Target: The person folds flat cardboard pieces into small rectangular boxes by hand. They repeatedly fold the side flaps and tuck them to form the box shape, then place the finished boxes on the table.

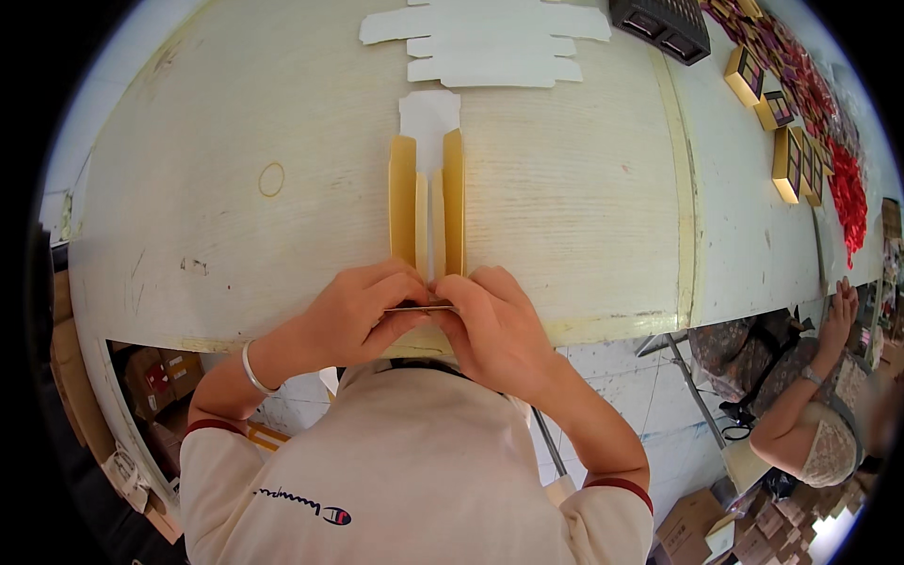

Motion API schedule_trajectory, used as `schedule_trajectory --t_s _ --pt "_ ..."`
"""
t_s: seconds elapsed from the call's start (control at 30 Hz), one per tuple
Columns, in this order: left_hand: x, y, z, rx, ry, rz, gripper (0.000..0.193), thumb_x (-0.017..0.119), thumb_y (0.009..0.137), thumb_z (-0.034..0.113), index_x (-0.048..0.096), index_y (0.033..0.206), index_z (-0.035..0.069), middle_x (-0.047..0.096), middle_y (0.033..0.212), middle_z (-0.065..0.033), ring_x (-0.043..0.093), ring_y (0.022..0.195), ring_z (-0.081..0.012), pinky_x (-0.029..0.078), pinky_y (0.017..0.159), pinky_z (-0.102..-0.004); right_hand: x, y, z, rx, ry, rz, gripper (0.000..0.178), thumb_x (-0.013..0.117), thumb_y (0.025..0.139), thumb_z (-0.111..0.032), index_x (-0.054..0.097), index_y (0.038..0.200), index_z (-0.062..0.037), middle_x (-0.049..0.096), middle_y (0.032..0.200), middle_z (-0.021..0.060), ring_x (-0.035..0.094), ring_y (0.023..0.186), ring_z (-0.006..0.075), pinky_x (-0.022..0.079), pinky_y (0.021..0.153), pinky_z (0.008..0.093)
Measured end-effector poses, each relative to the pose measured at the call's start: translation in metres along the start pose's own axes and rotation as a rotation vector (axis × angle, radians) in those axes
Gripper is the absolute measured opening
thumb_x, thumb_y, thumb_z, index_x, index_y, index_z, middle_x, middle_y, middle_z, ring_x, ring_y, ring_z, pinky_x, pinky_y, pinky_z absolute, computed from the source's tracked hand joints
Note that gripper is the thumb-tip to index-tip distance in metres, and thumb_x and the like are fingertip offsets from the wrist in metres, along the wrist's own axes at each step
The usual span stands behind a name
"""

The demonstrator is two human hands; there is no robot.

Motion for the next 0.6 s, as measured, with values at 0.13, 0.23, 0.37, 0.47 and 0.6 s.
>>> schedule_trajectory --t_s 0.13,0.23,0.37,0.47,0.6 --pt "-0.002 -0.004 -0.006 -0.1 -0.133 0.088 0.012 0.065 0.088 0.008 0.057 0.091 -0.001 0.054 0.092 -0.0098 0.056 0.063 -0.0194 0.047 0.056 -0.0302 -0.009 0.007 -0.003 -0.031 0.064 0.099 0.036 0.065 0.075 0.011 0.052 0.107 0.0002 0.06 0.093 0.0138 0.053 0.071 0.0298 0.044 0.059 0.0373" --pt "-0.003 -0.002 -0.006 -0.172 -0.105 0.054 0.01 0.065 0.087 0.006 0.059 0.091 0.0 0.054 0.097 -0.01 0.057 0.062 -0.0178 0.047 0.056 -0.0293 -0.008 0.007 0.001 0.046 0.114 0.052 0.034 0.064 0.075 0.011 0.055 0.107 0.0009 0.058 0.101 0.0159 0.053 0.071 0.0286 0.046 0.059 0.0361" --pt "-0.009 0.001 -0.011 -0.34 -0.265 0.198 0.01 0.066 0.084 -0.001 0.062 0.092 -0.003 0.054 0.114 -0.0141 0.055 0.06 -0.0114 0.046 0.051 -0.0233 -0.004 0.004 0.001 0.004 -0.058 0.048 0.033 0.066 0.075 0.01 0.06 0.106 0.0028 0.057 0.107 0.0184 0.053 0.069 0.0247 0.046 0.057 0.032" --pt "-0.012 -0.002 0.001 -0.075 0.011 0.323 0.017 0.069 0.082 0.002 0.064 0.097 -0.001 0.056 0.111 -0.0119 0.055 0.059 -0.0131 0.047 0.05 -0.0245 -0.003 0.001 -0.002 0.019 -0.132 0.112 0.033 0.068 0.074 0.008 0.062 0.106 0.0036 0.057 0.107 0.0182 0.052 0.067 0.0212 0.044 0.052 0.029" --pt "-0.005 -0.01 0.017 0.183 0.469 0.29 0.026 0.072 0.077 0.002 0.066 0.103 0.0 0.059 0.105 -0.01 0.059 0.064 -0.0159 0.049 0.051 -0.0267 0.0 -0.001 -0.013 -0.151 -0.437 0.131 0.033 0.067 0.072 0.002 0.062 0.104 0.0044 0.058 0.104 0.015 0.051 0.067 0.0184 0.041 0.051 0.0268"
Point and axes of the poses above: each hand's wrist, its own y-axis towards the middle knuckle, its own x-axis out of the palm, z = x × y, the point moved 8 cm from there along y, towards the middle knuckle
